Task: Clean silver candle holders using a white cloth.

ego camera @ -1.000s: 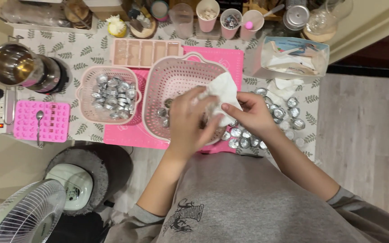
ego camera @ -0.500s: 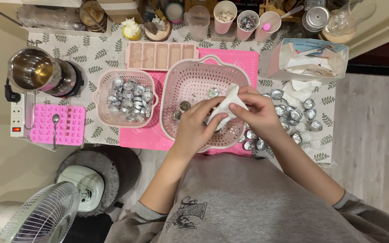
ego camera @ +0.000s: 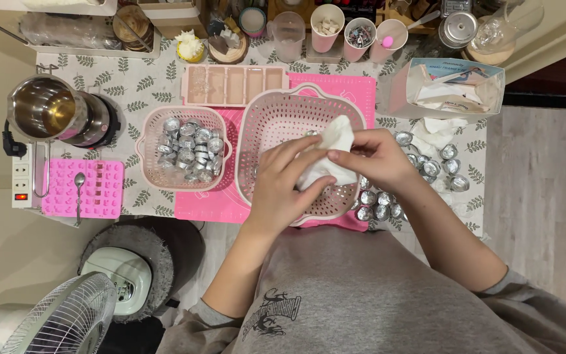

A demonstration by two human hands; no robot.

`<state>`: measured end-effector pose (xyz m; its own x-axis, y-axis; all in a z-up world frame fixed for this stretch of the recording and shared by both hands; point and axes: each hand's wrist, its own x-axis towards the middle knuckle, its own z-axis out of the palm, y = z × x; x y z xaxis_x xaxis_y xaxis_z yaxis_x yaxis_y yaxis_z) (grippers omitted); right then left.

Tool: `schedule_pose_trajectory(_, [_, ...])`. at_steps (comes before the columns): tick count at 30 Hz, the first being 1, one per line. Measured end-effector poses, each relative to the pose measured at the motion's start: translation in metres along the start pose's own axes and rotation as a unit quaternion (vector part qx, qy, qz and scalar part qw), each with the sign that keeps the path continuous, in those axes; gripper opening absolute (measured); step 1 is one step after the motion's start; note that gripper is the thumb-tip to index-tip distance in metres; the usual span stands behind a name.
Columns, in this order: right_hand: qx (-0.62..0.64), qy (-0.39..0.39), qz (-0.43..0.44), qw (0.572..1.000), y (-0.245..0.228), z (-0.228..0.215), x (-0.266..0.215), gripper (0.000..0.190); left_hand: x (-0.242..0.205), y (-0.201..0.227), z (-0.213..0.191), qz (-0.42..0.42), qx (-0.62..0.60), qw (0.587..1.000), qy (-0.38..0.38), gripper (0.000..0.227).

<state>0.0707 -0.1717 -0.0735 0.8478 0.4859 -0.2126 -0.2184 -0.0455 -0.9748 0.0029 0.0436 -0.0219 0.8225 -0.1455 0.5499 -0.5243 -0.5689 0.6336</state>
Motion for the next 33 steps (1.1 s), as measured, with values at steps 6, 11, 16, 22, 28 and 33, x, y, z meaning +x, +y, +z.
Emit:
schedule_pose_trajectory(6, [-0.091, 0.019, 0.004, 0.996, 0.033, -0.019, -0.017, 0.028, -0.016, -0.010, 0.015, -0.149, -0.095, 0.984, -0.021, 0.032])
schedule_pose_trajectory(11, [-0.084, 0.014, -0.131, 0.988, -0.012, 0.000, -0.020, 0.015, -0.019, -0.009, 0.023, -0.210, -0.170, 0.962, -0.025, 0.028])
schedule_pose_trajectory(16, [-0.095, 0.033, -0.276, 0.956, -0.037, 0.021, -0.022, 0.019, -0.037, -0.028, 0.050, -0.299, -0.313, 0.900, -0.041, 0.018])
schedule_pose_trajectory(22, [-0.024, 0.094, -0.210, 0.973, 0.004, 0.034, -0.022, 0.019, -0.048, -0.023, 0.077, -0.356, -0.376, 0.856, 0.009, 0.031])
schedule_pose_trajectory(28, [-0.342, 0.160, -0.387, 0.841, 0.004, 0.036, -0.016, 0.018, -0.051, -0.008, 0.078, -0.262, -0.362, 0.895, 0.007, 0.062])
schedule_pose_trajectory(33, [-0.418, 0.109, -0.430, 0.793, -0.014, 0.033, -0.016, 0.036, -0.063, -0.027, 0.086, -0.342, -0.414, 0.837, -0.107, 0.093])
